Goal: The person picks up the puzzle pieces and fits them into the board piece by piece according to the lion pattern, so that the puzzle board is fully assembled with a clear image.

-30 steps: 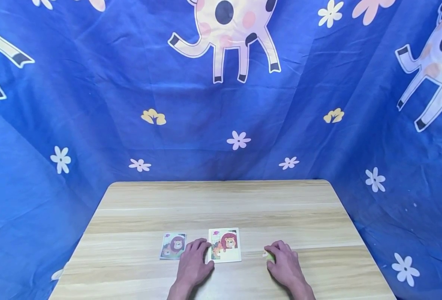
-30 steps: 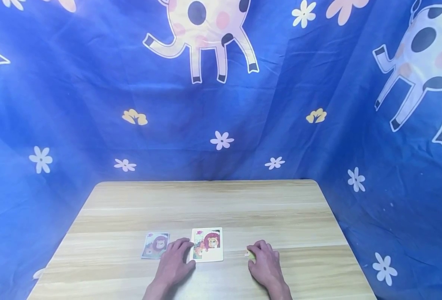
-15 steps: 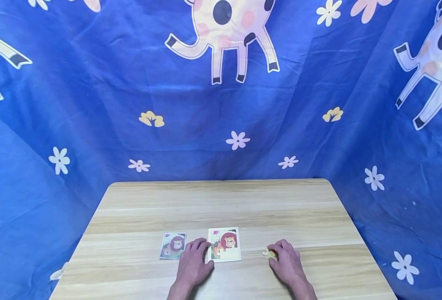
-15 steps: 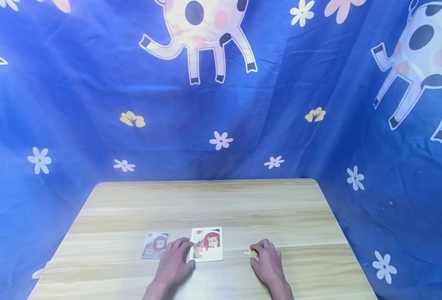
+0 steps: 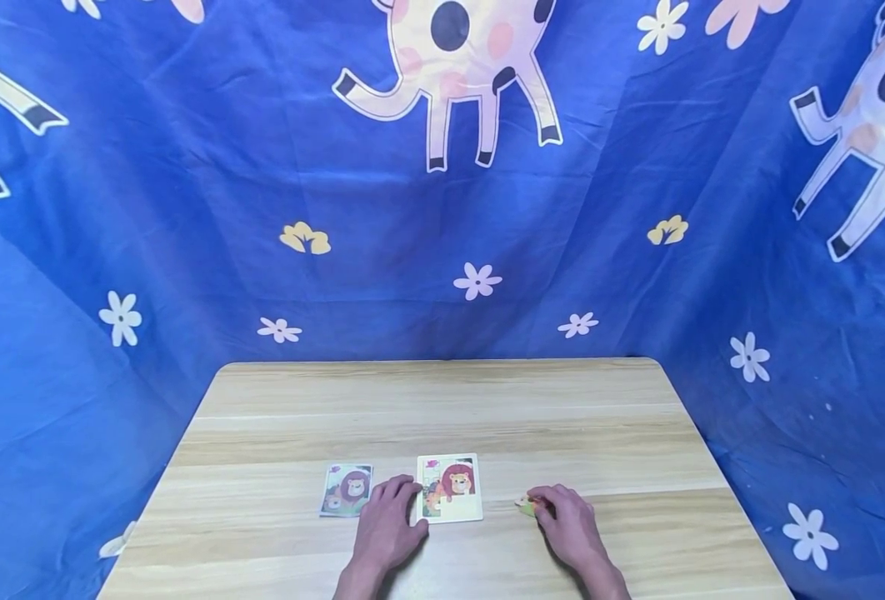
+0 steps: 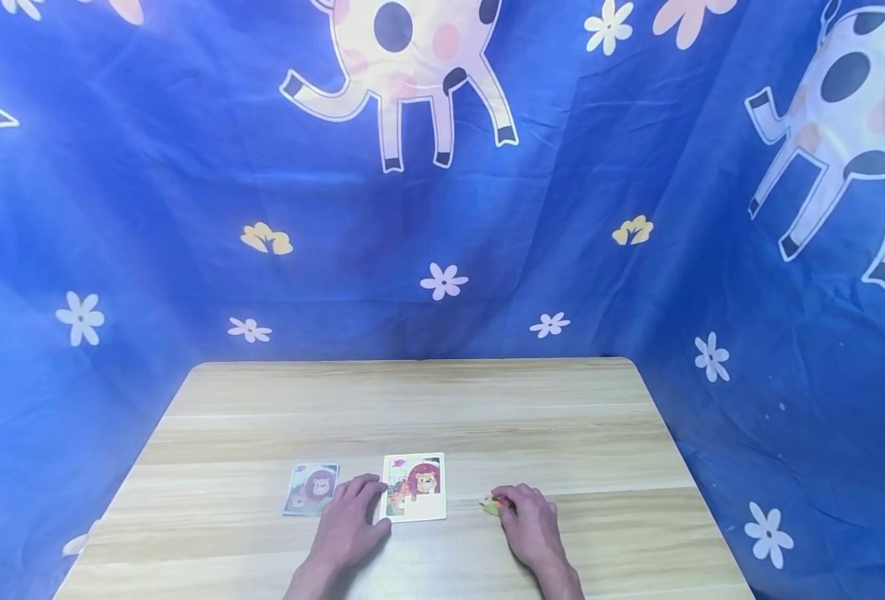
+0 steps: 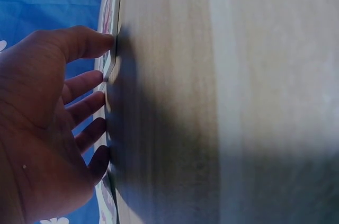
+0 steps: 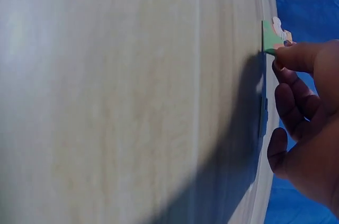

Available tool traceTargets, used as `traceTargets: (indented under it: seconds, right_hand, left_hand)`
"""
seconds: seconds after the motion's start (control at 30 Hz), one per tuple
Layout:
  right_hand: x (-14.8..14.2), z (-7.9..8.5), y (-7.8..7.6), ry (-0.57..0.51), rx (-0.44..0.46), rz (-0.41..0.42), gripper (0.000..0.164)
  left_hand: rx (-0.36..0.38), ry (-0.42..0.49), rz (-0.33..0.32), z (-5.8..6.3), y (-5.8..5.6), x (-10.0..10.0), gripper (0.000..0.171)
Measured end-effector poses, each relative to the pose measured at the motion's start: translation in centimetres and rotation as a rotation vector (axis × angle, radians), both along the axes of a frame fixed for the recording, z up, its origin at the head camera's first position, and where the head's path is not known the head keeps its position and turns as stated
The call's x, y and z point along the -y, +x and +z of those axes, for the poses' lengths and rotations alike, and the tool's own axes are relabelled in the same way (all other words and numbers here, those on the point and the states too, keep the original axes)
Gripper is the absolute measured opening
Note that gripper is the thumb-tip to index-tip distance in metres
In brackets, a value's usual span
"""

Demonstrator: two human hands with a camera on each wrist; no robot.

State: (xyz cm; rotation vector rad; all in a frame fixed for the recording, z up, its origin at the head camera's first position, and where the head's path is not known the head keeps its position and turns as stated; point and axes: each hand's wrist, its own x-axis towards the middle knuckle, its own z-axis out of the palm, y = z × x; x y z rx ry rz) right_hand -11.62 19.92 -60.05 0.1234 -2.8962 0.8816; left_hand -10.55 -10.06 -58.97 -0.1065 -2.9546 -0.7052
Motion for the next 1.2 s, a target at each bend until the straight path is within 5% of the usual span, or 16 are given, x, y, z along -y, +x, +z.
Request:
traceTargets:
  seconds: [0.4,1.2]
  right_hand:
    - [2.1,0.1,-0.8,-0.131,-0.011,0.075,0.021]
    - [6.3,-0.1,-1.1,-0.179,0.018,0.268,0.017]
  left_hand:
    - [-0.005,0.01,0.002,0.1,0.0,0.1,0.048]
    - [0.017,0.004,-0.003,0.2,0.1,0.0,0.048]
